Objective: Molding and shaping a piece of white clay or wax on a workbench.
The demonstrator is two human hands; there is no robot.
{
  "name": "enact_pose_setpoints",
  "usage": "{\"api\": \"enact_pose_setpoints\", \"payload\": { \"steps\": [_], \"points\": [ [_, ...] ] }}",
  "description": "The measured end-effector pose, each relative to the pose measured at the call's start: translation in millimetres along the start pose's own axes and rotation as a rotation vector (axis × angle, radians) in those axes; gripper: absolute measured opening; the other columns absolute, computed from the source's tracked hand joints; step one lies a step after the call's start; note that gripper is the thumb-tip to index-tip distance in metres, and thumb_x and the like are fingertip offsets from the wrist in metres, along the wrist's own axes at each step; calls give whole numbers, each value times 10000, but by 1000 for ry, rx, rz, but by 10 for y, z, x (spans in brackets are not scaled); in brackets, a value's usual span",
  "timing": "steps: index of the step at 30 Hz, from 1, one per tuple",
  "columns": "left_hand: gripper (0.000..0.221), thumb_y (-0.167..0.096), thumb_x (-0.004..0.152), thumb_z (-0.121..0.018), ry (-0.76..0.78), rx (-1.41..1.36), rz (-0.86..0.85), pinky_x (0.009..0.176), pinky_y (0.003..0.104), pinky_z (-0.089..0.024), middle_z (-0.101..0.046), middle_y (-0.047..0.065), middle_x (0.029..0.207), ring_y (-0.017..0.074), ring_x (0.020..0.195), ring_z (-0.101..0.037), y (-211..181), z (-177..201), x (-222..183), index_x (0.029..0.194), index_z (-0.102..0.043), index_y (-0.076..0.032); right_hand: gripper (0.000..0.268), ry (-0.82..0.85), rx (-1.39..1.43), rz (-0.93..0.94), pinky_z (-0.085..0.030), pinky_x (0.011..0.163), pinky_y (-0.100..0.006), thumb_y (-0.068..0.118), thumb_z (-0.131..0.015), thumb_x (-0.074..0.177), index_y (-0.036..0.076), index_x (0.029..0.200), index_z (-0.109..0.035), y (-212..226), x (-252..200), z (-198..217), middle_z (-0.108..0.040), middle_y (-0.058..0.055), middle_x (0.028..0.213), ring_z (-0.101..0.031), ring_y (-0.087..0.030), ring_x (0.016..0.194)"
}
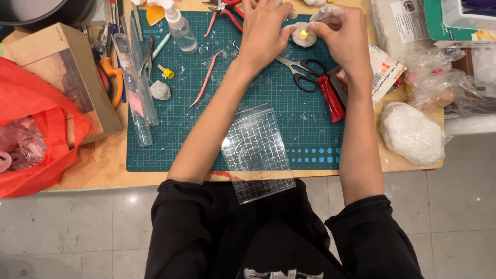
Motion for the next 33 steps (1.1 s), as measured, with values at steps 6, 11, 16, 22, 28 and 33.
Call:
{"api": "enact_pose_setpoints", "payload": {
  "steps": [6, 11, 16, 22, 28, 33],
  "points": [
    [236, -148, 868, -774, 27, -10, -16, 938, 533, -350, -660, 90, 1046, 318, 1071, -590, 41, -89, 116, 1069, -676, -72, 112, -14, 5, -54, -598, 810, -269, 1, -788, 969, -63, 1048, -741, 103, 12, -1, -780, -107, 951, -756, -142, 891],
    [161, -133, 893, -748, 2, 79, -45, 942, 523, -379, -655, 97, 1030, 318, 1070, -598, 242, -318, 283, 1017, -656, -86, 101, -1, 84, -81, -598, 821, -258, 2, -772, 956, -55, 1025, -727, 86, 22, -11, -775, -98, 959, -750, -126, 894],
    [149, -119, 906, -737, 7, 93, -66, 932, 510, -379, -658, 76, 1001, 294, 1038, -599, 334, -390, 457, 1028, -660, -82, 116, -59, 1, -180, -587, 772, -256, 33, -786, 928, -33, 1018, -752, 173, 18, -19, -783, -86, 916, -745, -115, 837],
    [184, -92, 809, -739, -17, 195, -144, 903, 482, -361, -614, 89, 918, 283, 989, -565, 351, -381, 672, 973, -657, -81, 129, -52, 21, -167, -592, 770, -267, 32, -787, 910, -41, 1006, -740, 184, 34, -16, -785, -104, 913, -748, -132, 827],
    [188, -97, 836, -741, -62, 188, -126, 907, 475, -362, -628, 74, 955, 277, 993, -571, 471, -415, 793, 1004, -658, -84, 143, -61, -41, -167, -602, 780, -287, 36, -791, 896, -46, 1004, -746, 275, 36, 1, -785, -119, 924, -767, -157, 839],
    [151, -96, 857, -760, -46, 109, -86, 900, 461, -363, -669, 73, 949, 278, 964, -576, 443, -303, 769, 986, -682, -84, 144, -45, -10, -220, -606, 783, -286, 33, -782, 898, -52, 1007, -742, 358, 18, 8, -787, -121, 928, -771, -156, 849]
  ]
}}
Point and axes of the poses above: each hand's wrist, its own x-axis towards the middle knuckle, its own z-axis out of the back of the hand, y = z × x, the point moved 1 cm from there along x, towards the middle knuckle
